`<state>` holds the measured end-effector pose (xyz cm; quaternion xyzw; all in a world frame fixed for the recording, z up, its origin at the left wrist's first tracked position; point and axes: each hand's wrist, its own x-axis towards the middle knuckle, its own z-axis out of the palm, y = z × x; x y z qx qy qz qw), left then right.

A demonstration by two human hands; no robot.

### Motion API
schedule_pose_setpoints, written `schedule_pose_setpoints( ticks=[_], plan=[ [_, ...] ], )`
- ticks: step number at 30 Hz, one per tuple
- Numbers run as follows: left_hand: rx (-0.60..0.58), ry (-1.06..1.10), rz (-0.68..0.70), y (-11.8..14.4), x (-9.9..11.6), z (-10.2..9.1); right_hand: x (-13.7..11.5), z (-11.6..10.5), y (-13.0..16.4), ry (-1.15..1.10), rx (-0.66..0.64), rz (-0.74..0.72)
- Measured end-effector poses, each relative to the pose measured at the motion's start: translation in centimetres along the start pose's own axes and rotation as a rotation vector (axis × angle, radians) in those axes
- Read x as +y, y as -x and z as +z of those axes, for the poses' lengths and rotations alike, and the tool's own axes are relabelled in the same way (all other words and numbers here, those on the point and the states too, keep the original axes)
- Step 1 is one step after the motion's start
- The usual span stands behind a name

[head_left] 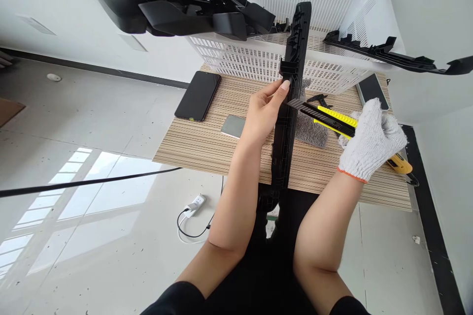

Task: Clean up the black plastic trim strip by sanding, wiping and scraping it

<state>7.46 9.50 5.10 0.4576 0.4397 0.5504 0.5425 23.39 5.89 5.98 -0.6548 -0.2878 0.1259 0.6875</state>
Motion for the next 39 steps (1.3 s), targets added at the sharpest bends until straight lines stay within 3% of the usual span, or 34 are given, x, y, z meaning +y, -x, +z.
schedule_pose_setpoints(
  ticks=[30,39],
  plan=[
    [-0.022,0.023,0.006,0.03,-0.16,0.03,-0.02,-0.48,-0.51,0.016,0.004,0.082],
    [-0.034,0.033,0.005,0.08,-0.25,-0.02,0.33,-0.75,-0.78,0.001,-0.059,0.160]
  ],
)
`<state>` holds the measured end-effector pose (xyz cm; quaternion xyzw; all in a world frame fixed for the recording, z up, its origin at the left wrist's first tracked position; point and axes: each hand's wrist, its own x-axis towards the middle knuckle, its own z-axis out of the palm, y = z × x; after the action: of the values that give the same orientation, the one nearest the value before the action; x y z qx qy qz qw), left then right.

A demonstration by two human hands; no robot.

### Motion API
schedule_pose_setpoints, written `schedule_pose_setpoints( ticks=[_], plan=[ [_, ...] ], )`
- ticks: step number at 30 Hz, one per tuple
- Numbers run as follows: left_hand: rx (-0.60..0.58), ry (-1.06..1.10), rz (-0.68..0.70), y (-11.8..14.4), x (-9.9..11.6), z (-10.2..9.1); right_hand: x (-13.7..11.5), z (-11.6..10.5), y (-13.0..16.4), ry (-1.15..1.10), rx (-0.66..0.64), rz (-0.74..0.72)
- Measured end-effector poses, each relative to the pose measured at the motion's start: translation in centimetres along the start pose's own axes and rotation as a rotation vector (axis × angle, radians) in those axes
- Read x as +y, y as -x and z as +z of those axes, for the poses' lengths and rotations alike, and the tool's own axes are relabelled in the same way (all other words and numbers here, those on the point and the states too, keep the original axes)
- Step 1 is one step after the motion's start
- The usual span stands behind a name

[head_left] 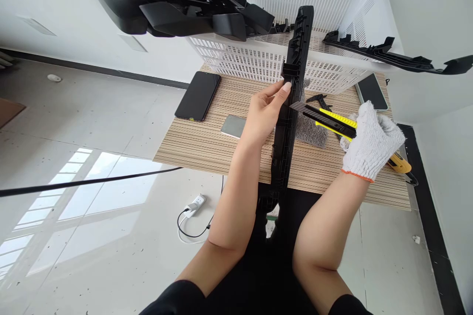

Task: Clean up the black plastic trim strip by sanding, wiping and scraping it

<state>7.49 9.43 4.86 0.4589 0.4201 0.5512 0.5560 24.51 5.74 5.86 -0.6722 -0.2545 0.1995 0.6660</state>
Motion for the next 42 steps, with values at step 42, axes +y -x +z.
schedule_pose_setpoints(
  ticks=[42],
  plan=[
    [-0.013,0.109,0.047,-0.4,-0.2,-1.2,-1.3,2.0,-2.0,0.046,-0.190,-0.003]
  ],
)
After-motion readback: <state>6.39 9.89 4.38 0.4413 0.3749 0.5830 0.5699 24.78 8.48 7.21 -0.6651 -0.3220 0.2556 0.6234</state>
